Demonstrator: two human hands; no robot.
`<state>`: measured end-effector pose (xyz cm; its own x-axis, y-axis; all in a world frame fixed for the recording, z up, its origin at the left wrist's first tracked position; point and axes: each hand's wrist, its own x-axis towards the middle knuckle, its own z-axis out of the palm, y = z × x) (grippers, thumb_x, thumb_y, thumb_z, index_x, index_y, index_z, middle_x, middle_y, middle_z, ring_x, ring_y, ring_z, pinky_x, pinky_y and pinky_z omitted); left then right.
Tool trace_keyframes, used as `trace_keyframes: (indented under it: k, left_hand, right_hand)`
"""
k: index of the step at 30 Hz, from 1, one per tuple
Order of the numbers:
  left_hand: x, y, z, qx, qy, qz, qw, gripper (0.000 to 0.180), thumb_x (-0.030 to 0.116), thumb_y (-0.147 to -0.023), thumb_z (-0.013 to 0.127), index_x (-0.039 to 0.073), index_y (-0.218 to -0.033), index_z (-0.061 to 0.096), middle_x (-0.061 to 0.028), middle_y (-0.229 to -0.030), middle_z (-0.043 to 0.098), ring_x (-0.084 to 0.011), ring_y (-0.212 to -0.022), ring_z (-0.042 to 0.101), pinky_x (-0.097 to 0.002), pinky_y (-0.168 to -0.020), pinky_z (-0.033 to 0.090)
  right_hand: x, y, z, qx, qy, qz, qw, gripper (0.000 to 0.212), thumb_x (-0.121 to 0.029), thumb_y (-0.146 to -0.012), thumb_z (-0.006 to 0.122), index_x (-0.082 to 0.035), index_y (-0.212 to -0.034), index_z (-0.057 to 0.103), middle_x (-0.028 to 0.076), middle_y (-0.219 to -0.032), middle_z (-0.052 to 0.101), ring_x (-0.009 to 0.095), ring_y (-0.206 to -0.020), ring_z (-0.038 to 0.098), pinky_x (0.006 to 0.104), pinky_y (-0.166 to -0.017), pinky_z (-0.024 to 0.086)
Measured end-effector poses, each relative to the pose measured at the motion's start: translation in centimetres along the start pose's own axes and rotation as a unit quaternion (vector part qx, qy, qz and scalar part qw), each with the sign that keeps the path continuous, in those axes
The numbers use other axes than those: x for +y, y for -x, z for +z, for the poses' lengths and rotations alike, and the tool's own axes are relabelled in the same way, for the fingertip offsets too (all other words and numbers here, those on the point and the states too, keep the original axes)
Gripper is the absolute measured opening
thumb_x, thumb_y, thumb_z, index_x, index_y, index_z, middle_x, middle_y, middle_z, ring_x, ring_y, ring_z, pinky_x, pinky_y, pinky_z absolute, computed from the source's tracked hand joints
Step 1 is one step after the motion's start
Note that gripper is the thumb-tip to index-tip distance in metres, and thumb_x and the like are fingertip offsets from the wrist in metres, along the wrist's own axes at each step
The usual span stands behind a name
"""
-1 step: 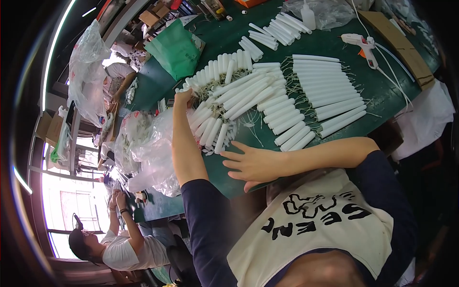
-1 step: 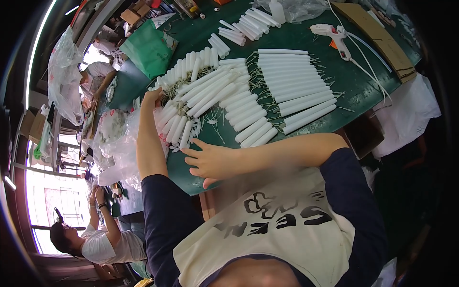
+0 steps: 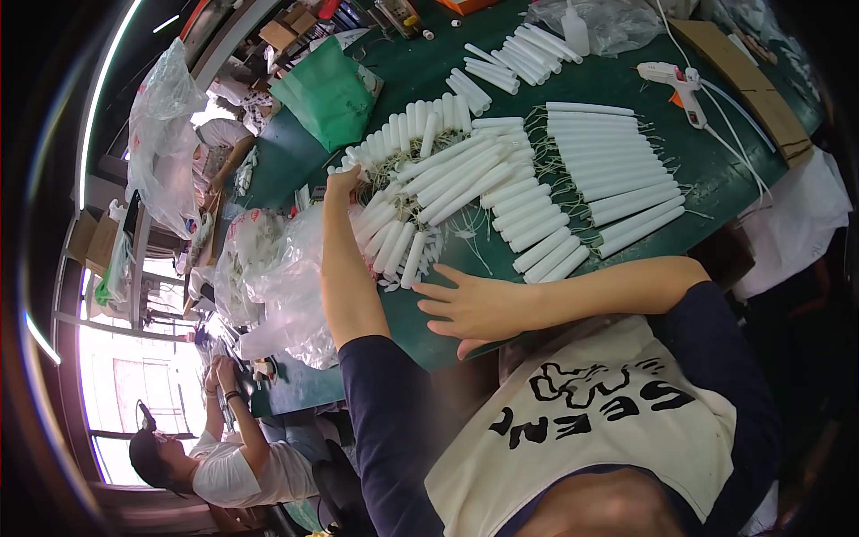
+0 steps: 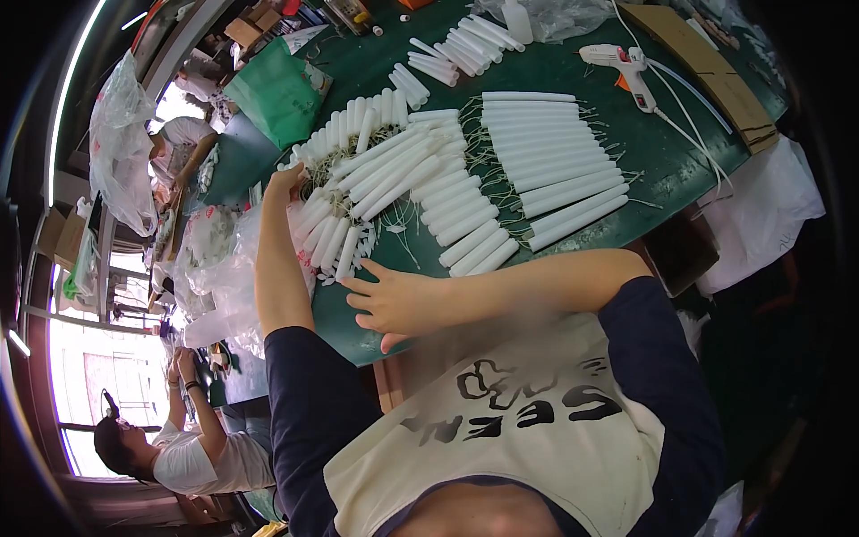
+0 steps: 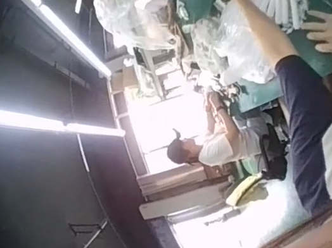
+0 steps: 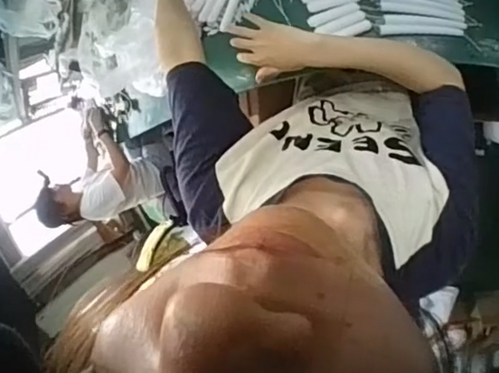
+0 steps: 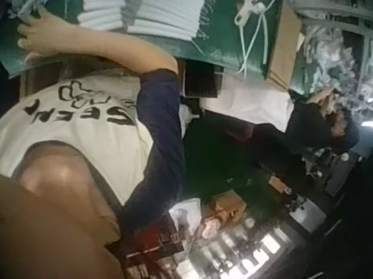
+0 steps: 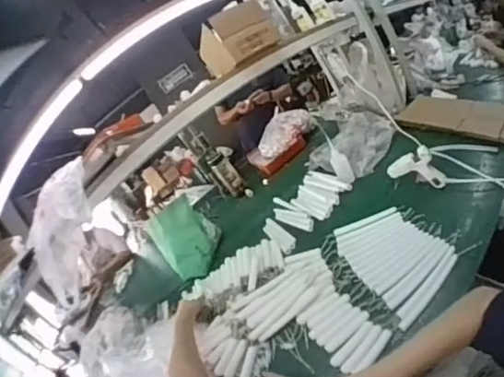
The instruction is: Assembling small white plastic tubes onto a green base using a hot glue gun.
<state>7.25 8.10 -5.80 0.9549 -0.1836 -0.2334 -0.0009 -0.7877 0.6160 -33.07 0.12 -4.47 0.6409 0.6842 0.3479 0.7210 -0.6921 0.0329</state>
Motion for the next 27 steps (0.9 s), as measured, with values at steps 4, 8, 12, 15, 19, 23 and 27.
trace_keyframes:
  k: [4, 8, 12, 15, 19, 23, 27]
  left_hand:
    - [2.1, 2.0, 1.2, 0.023, -0.053, 0.001, 0.998, 0.047, 0.034, -0.075, 0.07, -0.007, -0.096, 0.064, -0.0147, -0.089, 0.065, -0.0224, -0.079, 0.061, -0.036, -0.069, 0.049]
    - [1.5, 1.3, 0.2, -0.019, -0.069, -0.007, 0.997, 0.051, 0.034, -0.075, 0.07, -0.007, -0.103, 0.062, -0.0158, -0.095, 0.064, -0.0238, -0.078, 0.059, -0.0349, -0.067, 0.048]
    - [0.5, -0.5, 1.1, -0.059, 0.033, -0.013, 0.998, 0.051, 0.036, -0.074, 0.071, -0.007, -0.102, 0.063, -0.0146, -0.093, 0.064, -0.0224, -0.077, 0.059, -0.0351, -0.067, 0.048]
    - [-0.8, -2.3, 0.9, -0.026, 0.009, -0.017, 0.999, 0.049, 0.036, -0.076, 0.07, -0.005, -0.101, 0.064, -0.0148, -0.092, 0.065, -0.0223, -0.076, 0.06, -0.0358, -0.069, 0.048]
    - [-2.3, -2.4, -3.5, 0.147, 0.045, 0.169, 0.974, 0.042, 0.037, -0.082, 0.065, 0.0, -0.099, 0.065, -0.0112, -0.086, 0.068, -0.024, -0.082, 0.065, -0.0368, -0.075, 0.048]
    - [3.5, 3.1, -3.2, 0.314, -0.006, 0.237, 0.919, 0.04, 0.037, -0.084, 0.062, 0.001, -0.101, 0.064, -0.0094, -0.086, 0.069, -0.0244, -0.088, 0.066, -0.0388, -0.079, 0.048]
    - [4.9, 6.5, -5.8, 0.309, 0.113, 0.249, 0.911, 0.038, 0.033, -0.086, 0.06, 0.001, -0.107, 0.058, -0.0106, -0.089, 0.068, -0.0216, -0.078, 0.069, -0.0338, -0.068, 0.052]
  right_hand:
    - [0.2, 0.9, 0.7, 0.008, -0.001, 0.007, 1.0, 0.052, -0.052, -0.083, 0.056, -0.004, -0.102, 0.057, 0.016, -0.123, 0.05, 0.034, -0.13, 0.034, 0.0561, -0.103, 0.03]
    - [0.0, 0.9, 0.8, 0.009, -0.008, 0.003, 1.0, 0.051, -0.051, -0.083, 0.056, -0.003, -0.1, 0.057, 0.017, -0.122, 0.05, 0.034, -0.129, 0.036, 0.055, -0.101, 0.031]
    - [-0.1, 1.1, 0.5, -0.014, 0.003, 0.012, 1.0, 0.05, -0.051, -0.084, 0.056, -0.003, -0.099, 0.057, 0.017, -0.121, 0.05, 0.034, -0.128, 0.036, 0.0544, -0.1, 0.031]
    - [-0.4, 1.1, 0.4, -0.004, -0.004, 0.005, 1.0, 0.05, -0.051, -0.083, 0.056, -0.003, -0.098, 0.057, 0.017, -0.119, 0.05, 0.034, -0.128, 0.037, 0.054, -0.1, 0.032]
    - [-1.1, 1.2, 0.5, 0.034, -0.001, -0.011, 0.999, 0.049, -0.051, -0.084, 0.056, -0.004, -0.096, 0.059, 0.017, -0.115, 0.052, 0.035, -0.126, 0.039, 0.0548, -0.098, 0.034]
    - [-0.3, 2.0, 1.3, 0.041, 0.012, 0.011, 0.999, 0.049, -0.052, -0.084, 0.056, -0.005, -0.097, 0.061, 0.016, -0.112, 0.055, 0.035, -0.124, 0.041, 0.0555, -0.096, 0.036]
    - [-0.8, 1.5, 1.6, 0.045, -0.007, 0.001, 0.999, 0.049, -0.052, -0.084, 0.056, -0.006, -0.099, 0.062, 0.015, -0.11, 0.055, 0.034, -0.122, 0.042, 0.0553, -0.097, 0.036]
